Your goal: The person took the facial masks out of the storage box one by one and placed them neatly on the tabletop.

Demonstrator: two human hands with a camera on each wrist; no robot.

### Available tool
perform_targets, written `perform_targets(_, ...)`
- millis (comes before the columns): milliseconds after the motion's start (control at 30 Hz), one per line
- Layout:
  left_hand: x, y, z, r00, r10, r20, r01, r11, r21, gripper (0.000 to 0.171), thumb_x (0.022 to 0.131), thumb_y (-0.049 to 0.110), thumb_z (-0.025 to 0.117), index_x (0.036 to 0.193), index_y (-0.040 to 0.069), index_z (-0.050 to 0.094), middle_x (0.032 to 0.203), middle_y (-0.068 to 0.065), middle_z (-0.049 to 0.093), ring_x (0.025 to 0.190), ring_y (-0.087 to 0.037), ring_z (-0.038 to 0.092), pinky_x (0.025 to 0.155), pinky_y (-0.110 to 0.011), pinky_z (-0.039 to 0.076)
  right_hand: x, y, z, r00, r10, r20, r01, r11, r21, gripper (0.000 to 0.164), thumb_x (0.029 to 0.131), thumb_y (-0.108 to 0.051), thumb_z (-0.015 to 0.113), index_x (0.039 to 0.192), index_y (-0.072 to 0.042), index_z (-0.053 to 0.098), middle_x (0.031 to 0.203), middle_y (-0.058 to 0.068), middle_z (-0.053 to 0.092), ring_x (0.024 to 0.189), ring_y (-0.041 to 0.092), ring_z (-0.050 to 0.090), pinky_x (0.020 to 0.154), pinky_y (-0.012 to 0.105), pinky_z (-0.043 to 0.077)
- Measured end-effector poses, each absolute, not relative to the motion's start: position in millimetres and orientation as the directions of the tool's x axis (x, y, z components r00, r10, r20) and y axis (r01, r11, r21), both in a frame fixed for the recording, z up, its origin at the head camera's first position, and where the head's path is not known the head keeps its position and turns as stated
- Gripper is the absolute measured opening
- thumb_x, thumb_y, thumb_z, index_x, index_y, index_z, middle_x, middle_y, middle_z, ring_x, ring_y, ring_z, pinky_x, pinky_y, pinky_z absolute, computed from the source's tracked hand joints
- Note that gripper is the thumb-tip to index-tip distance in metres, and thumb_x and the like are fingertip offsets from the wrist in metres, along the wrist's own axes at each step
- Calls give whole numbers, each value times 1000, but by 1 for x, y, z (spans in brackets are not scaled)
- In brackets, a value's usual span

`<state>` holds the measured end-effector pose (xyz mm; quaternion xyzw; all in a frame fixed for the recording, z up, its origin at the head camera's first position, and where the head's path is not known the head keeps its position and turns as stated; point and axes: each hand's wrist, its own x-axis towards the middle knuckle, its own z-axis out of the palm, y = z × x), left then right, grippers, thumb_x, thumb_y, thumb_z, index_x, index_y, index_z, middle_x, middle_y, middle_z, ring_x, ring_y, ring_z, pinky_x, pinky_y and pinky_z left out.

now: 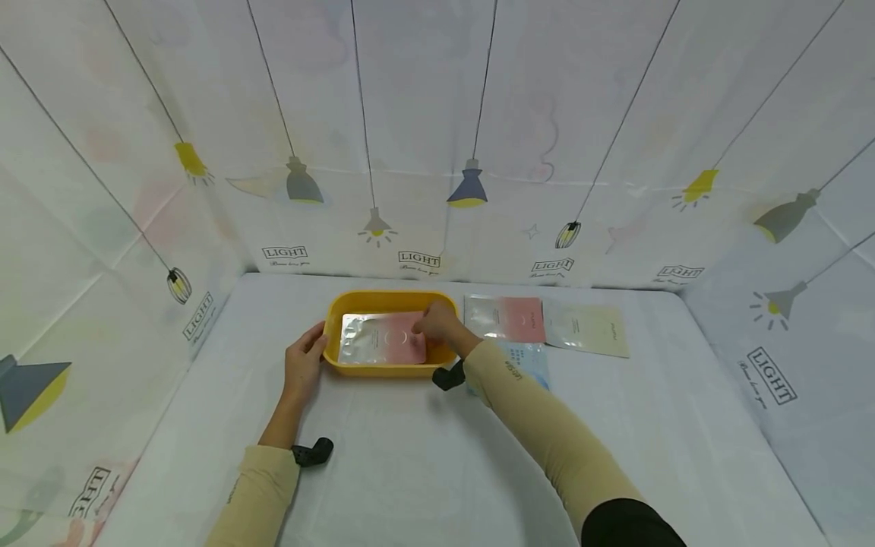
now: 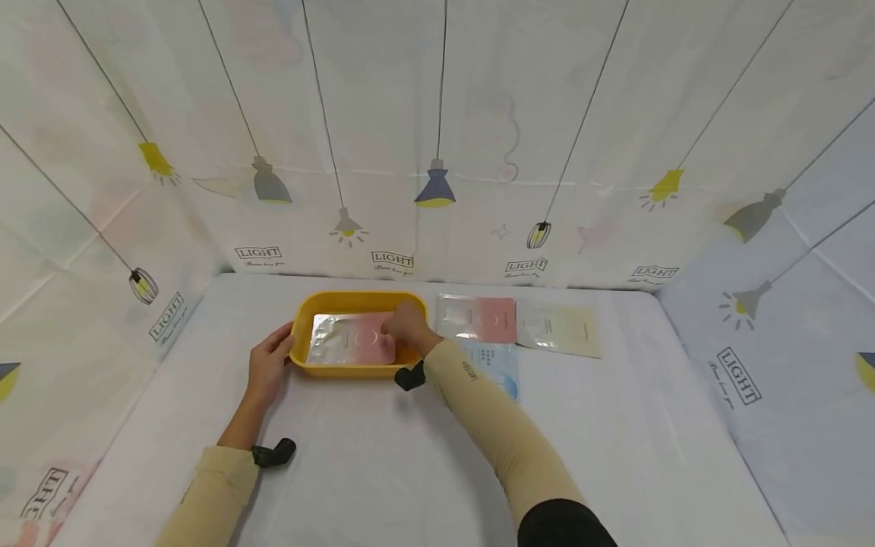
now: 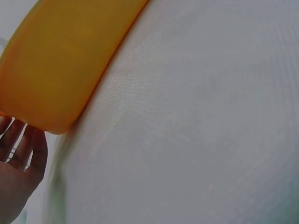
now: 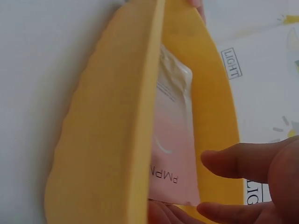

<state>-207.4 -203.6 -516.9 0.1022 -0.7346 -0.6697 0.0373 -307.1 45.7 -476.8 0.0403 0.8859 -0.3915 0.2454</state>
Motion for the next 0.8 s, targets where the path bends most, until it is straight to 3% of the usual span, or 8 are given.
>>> perform_targets(200,-214,-207,-537,-975,-217,-54,-78,106,991,43,103,20,48,144,7,47,145,-15,51,128,-28,51,80,-4,48,-305,39,-480,-877,-77,-474,285,711,-643,20,84,-11,73,97,-2,60,83,8,55,71,24,60,66,29,56)
perform_targets(367,-217,-208,-540,-974,-222,-33,-58,106,993,43,103,20,49,143,6,48,144,-15,52,128,-27,51,79,-4,47,-303,36,-481,-883,-27,-469,335,663,-669,15,85,-8,71,95,0,63,76,8,56,63,23,59,60,28,54)
perform_targets(567,-217,-208,-540,-976,-215,-42,-64,98,993,43,103,19,48,143,6,47,145,-16,51,130,-28,50,80,-3,47,-304,37,-487,-895,9,-447,367,585,-723,7,85,-2,66,82,3,68,68,9,58,60,22,57,55,27,51)
perform_targets(667,-217,-207,-539,-975,-217,-43,-66,97,993,42,103,18,48,143,5,47,145,-16,51,129,-28,51,79,-3,47,-303,36,-489,-896,25,-444,379,565,-733,8,84,-2,66,78,2,68,68,8,57,63,24,58,57,27,52)
perform_targets(800,-216,-206,-538,-974,-224,-43,-66,97,993,42,103,17,48,143,4,48,144,-16,52,129,-28,51,78,-3,47,-298,35,-489,-894,11,-448,374,569,-732,3,84,-6,68,85,-3,68,76,8,59,74,26,60,64,28,53)
